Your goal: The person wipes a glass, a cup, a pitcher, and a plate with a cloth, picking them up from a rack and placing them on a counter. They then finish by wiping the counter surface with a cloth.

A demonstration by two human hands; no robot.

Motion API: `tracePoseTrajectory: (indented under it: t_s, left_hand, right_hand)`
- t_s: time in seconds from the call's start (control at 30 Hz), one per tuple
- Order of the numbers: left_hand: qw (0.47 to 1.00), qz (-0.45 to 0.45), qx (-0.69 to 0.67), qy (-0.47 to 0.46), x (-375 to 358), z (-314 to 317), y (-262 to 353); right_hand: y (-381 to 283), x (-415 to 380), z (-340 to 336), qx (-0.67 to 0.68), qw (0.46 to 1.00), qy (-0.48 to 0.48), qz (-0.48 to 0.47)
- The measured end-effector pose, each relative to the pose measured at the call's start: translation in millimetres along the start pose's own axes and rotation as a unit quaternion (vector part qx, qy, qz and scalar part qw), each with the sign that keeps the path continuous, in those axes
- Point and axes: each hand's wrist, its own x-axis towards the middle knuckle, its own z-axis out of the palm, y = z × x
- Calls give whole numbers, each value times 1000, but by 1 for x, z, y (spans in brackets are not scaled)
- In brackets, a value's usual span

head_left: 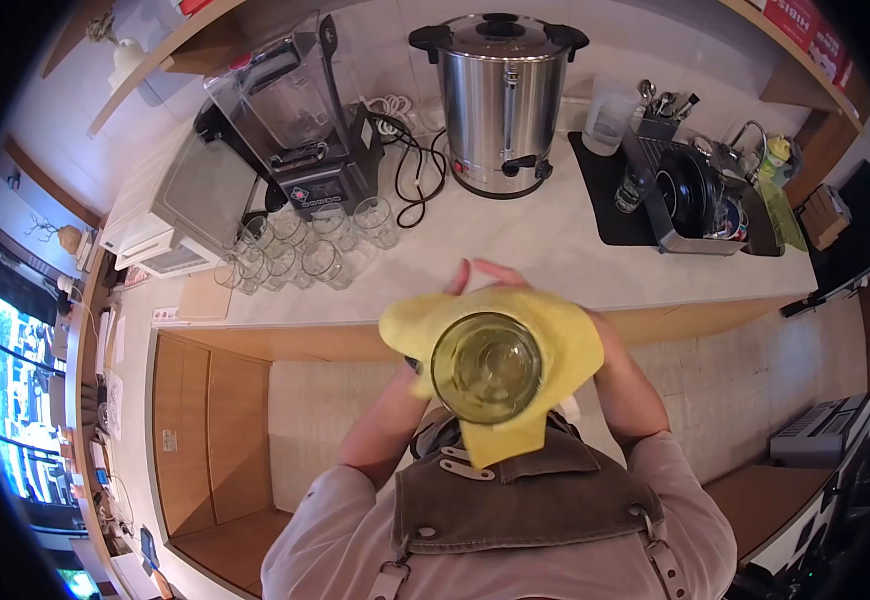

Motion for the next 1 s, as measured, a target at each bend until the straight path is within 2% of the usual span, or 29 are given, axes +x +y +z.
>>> tracePoseTrajectory:
  t_s: [0.1, 0.13, 0.2, 0.23, 0.27, 0.3, 0.33, 0.4, 0.5, 0.53, 0.57, 0.63, 0.67, 0.73, 0.77, 0.8, 0.87, 0.9, 0.93, 1.0]
  left_hand:
    - [970, -166, -174, -35, 6, 1, 6]
    - [989, -96, -103, -47, 10, -8, -3]
    - [996, 33, -40, -76, 16, -2, -12]
    - [993, 73, -34, -83, 20, -3, -19]
    - [989, 113, -29, -88, 25, -4, -25]
    - [984, 153, -24, -93, 29, -5, -31]
    - [984, 137, -56, -100, 29, 2, -26]
    - [974, -3, -199, -110, 30, 12, -5]
    - [997, -40, 11, -62, 30, 1, 18]
    - [992, -72, -40, -95, 33, -9, 21]
    - [992, -55, -23, -111, 36, -17, 20]
    - [989, -22, 10, -143, 39, -10, 30]
    - [991, -21, -69, -115, 33, 6, 34]
    - [989, -31, -103, -97, 39, 2, 27]
    - [988, -37, -120, -86, 40, -1, 23]
    - [998, 9, -33, -50, 41, -1, 20]
    - [999, -26, -19, -40, 33, -2, 25]
    - [998, -45, -11, -36, 31, 1, 31]
    - [996, -52, -68, -31, 30, 13, 36]
    - [995, -77, -44, -36, 34, -7, 31]
  right_hand:
    - [-15, 9, 2, -28, 1000, -4, -7]
    - [-13, 14, 0, -58, 997, 3, -42]
    - [18, 30, -12, -215, 944, 12, -252]
    - [34, 38, -13, -285, 892, 16, -350]
    - [45, 47, -2, -397, 817, 105, -404]
    - [53, 54, -8, -397, 829, 113, -376]
    - [60, 63, -14, -397, 841, 122, -347]
    - [58, 67, -21, -407, 852, 106, -313]
    - [43, 67, -16, -381, 872, 66, -300]
    - [42, 67, -16, -375, 873, 54, -306]
    - [45, 67, -19, -385, 864, 55, -320]
    - [56, 71, -21, -305, 901, 62, -303]
    - [65, 75, -21, -212, 937, 69, -270]
    - [65, 80, -18, -112, 965, 67, -228]
    - [61, 82, -17, -105, 968, 58, -220]
    - [60, 83, -20, -129, 965, 48, -223]
    - [63, 85, -38, -207, 948, 26, -240]
    - [64, 88, -41, -224, 943, 33, -245]
    - [65, 91, -45, -240, 937, 40, -249]
    - [72, 96, -49, -230, 937, 72, -255]
